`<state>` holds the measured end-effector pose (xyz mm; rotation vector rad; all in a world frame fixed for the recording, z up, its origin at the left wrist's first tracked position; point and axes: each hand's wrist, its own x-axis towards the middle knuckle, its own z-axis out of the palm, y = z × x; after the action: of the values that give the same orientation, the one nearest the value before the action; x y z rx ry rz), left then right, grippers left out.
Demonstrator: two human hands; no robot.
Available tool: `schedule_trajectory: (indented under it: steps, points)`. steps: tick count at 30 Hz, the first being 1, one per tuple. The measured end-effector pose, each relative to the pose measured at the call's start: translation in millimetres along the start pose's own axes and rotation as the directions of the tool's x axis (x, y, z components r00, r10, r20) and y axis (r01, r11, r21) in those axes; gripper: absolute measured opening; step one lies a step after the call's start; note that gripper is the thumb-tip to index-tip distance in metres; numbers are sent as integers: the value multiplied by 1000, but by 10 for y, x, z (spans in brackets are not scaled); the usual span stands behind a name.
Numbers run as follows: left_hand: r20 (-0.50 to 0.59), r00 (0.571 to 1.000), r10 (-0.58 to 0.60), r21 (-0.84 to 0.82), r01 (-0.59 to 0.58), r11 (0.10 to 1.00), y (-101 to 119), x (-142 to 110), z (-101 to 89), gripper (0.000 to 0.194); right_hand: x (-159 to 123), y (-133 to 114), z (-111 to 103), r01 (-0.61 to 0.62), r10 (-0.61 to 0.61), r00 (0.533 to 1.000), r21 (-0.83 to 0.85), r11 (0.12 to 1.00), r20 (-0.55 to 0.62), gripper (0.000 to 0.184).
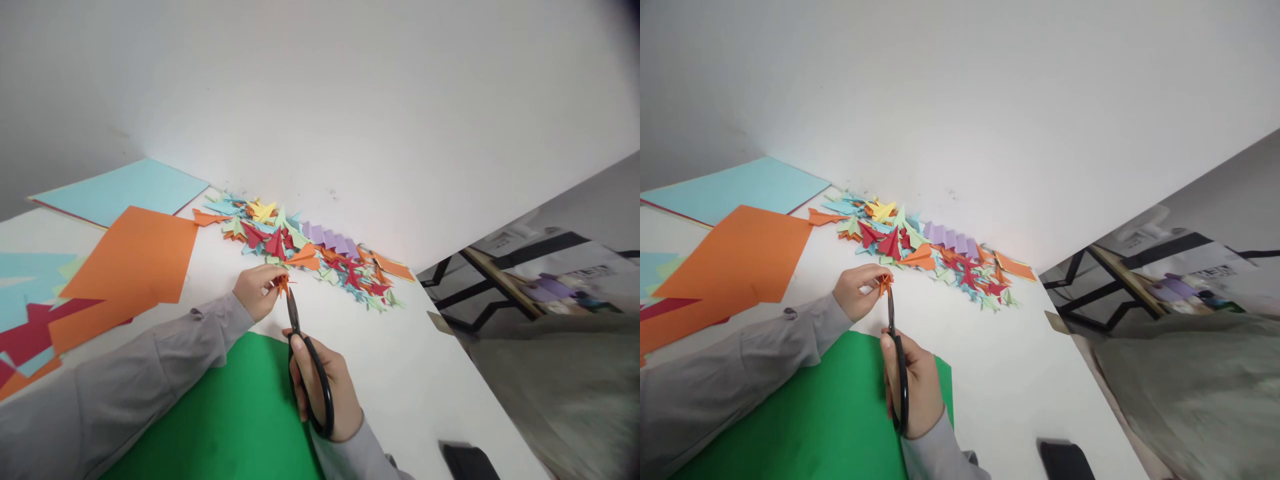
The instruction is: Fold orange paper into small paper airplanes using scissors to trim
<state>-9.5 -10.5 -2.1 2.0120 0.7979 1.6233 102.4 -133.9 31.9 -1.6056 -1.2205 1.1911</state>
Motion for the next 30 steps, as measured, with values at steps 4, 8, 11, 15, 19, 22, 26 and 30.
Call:
schedule_trajectory:
  steps: [4,8,11,15,19,22,26,30]
  points:
    - [11,1000,-7,0,7,1000,10,5,-2,33,-3,-10,6,-11,11,1000,10,1000,0,58]
    - [12,1000,-3,3,3,1000,16,8,-4,33,-8,-15,14,-19,19,1000,18,1000,-8,59]
    - [9,1000,4,4,-4,1000,14,8,-2,34,-11,-17,18,-26,26,1000,22,999,-12,59]
    - [0,1000,4,8,-4,1000,9,6,1,34,-13,-20,24,-31,31,999,19,999,-16,60]
    - [-3,1000,13,8,-12,1000,8,3,0,32,-13,-20,22,-25,26,1000,20,999,-14,59]
    - [-4,1000,12,9,-12,1000,9,2,0,32,-14,-21,18,-24,24,1000,19,1000,-6,58]
    - [-6,1000,11,20,-11,1000,7,1,2,33,-17,-26,18,-32,32,999,15,999,0,56]
    - [-2,1000,1,13,-1,1000,8,0,0,33,-20,-29,20,-24,24,1000,7,1000,-8,56]
